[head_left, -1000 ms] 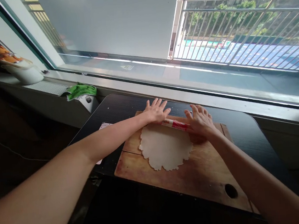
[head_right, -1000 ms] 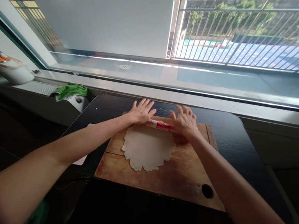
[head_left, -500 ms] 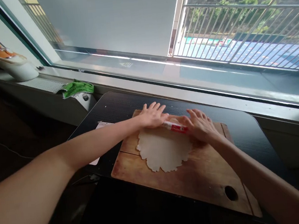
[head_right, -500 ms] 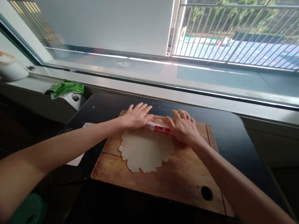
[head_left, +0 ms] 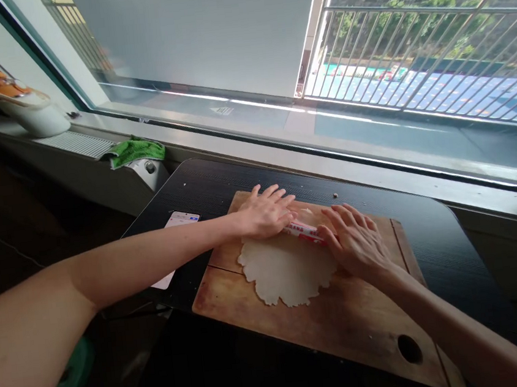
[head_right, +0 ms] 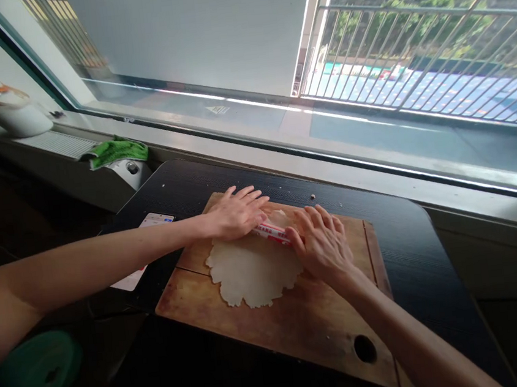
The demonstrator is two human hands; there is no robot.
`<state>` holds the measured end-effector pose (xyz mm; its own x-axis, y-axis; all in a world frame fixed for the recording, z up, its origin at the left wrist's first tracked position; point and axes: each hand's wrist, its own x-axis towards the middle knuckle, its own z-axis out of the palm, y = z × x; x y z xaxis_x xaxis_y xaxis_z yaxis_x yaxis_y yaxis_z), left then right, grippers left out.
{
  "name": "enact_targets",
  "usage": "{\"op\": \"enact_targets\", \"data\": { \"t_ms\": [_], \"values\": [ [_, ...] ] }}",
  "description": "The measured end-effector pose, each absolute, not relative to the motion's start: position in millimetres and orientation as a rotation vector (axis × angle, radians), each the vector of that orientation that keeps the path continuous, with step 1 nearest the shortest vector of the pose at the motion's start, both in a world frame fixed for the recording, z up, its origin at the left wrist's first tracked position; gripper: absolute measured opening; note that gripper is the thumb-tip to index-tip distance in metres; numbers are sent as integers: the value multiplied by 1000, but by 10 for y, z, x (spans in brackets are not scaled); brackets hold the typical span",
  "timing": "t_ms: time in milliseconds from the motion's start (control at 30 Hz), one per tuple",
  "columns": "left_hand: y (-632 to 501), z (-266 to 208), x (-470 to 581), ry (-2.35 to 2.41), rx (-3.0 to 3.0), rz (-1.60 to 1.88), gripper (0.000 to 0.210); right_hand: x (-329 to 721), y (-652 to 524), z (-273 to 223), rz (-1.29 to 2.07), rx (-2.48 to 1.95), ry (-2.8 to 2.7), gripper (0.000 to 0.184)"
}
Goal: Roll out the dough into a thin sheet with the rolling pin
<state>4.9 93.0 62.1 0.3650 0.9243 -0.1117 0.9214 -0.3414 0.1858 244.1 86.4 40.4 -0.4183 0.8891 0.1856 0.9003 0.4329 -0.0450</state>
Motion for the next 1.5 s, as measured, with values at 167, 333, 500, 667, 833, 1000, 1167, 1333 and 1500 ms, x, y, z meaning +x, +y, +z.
{"op": "enact_targets", "data": {
  "t_ms": [167, 333, 500, 667, 833, 1000, 1167, 1333, 1500],
  "values": [
    [1247, 672, 88, 1853, 2336, 106, 64, 2362, 1233, 491, -105, -1647, -2339, 52],
    [1234, 668, 91, 1853, 2253, 12, 66, 2303, 1280, 570, 204, -1964, -2338, 67],
    [870, 650, 44, 1644, 2430, 3, 64, 2436, 868, 415, -16, -1709, -2491, 59],
    [1392, 707, 117, 1915, 2237, 18, 67, 2352, 1483, 521, 124, -1917, -2203, 62],
    [1043, 645, 76, 1777, 2327, 20, 64, 2421, 1129, 452, 159, -1895, -2327, 64],
    [872, 640, 66, 1746, 2502, 143, 60, 2498, 930, 394, -19, -1687, -2413, 55],
    [1304, 679, 115, 2019, 2312, 195, 60, 2343, 1450, 622, 187, -2079, -2221, 66],
    [861, 601, 28, 1720, 2457, 78, 60, 2469, 958, 509, 133, -1764, -2513, 59],
    [1149, 616, 50, 1854, 2392, 160, 60, 2433, 1220, 531, -26, -1784, -2353, 62]
  ]
}}
